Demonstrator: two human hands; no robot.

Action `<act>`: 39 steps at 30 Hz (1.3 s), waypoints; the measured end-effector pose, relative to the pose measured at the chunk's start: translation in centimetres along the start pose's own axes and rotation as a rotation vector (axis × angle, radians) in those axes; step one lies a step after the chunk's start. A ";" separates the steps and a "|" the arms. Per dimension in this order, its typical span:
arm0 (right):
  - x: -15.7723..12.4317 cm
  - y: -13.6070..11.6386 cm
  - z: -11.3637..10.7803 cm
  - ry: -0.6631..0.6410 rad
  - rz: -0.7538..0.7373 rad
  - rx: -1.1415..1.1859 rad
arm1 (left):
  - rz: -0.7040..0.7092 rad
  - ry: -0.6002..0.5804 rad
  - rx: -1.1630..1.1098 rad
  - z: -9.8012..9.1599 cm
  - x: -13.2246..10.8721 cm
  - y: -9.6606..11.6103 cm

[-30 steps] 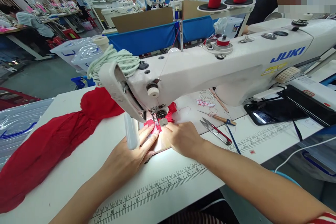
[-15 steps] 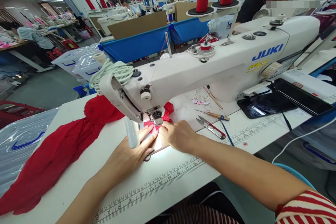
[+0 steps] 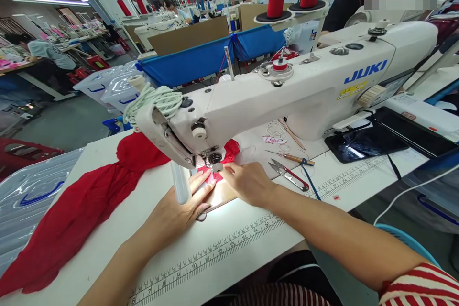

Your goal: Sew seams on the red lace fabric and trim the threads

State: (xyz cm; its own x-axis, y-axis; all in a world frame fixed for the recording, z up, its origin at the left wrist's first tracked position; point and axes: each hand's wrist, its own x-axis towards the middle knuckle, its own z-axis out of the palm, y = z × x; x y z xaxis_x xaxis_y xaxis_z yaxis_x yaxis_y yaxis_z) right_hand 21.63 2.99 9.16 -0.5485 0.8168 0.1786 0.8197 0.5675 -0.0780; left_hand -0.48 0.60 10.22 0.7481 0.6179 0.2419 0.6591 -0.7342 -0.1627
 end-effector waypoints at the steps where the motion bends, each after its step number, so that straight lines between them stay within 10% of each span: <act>1: 0.1 0.2 0.0 0.022 0.045 -0.007 | 0.004 0.001 0.000 0.0 0.0 -0.1; 11: 1.5 0.5 -1.2 -0.065 0.463 0.218 | -0.011 -0.008 -0.047 0.3 0.1 -0.2; 19: 4.1 0.2 -2.2 -0.178 0.590 1.196 | 0.007 -0.018 -0.038 0.2 0.0 -0.2; 24: 5.4 0.4 -2.9 -0.324 0.631 1.331 | -0.008 -0.008 -0.058 0.2 0.0 -0.3; 39: 6.3 0.6 -1.9 -0.165 0.639 1.537 | -0.003 0.003 -0.062 -0.1 0.2 -0.1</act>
State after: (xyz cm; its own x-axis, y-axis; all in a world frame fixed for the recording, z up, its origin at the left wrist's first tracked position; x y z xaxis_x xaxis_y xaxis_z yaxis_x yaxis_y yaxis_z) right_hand 19.02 8.26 12.09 -0.3048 0.8860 -0.3494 0.0444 -0.3533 -0.9345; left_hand -0.41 0.79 10.35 0.7457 0.6197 0.2448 0.6555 -0.7483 -0.1023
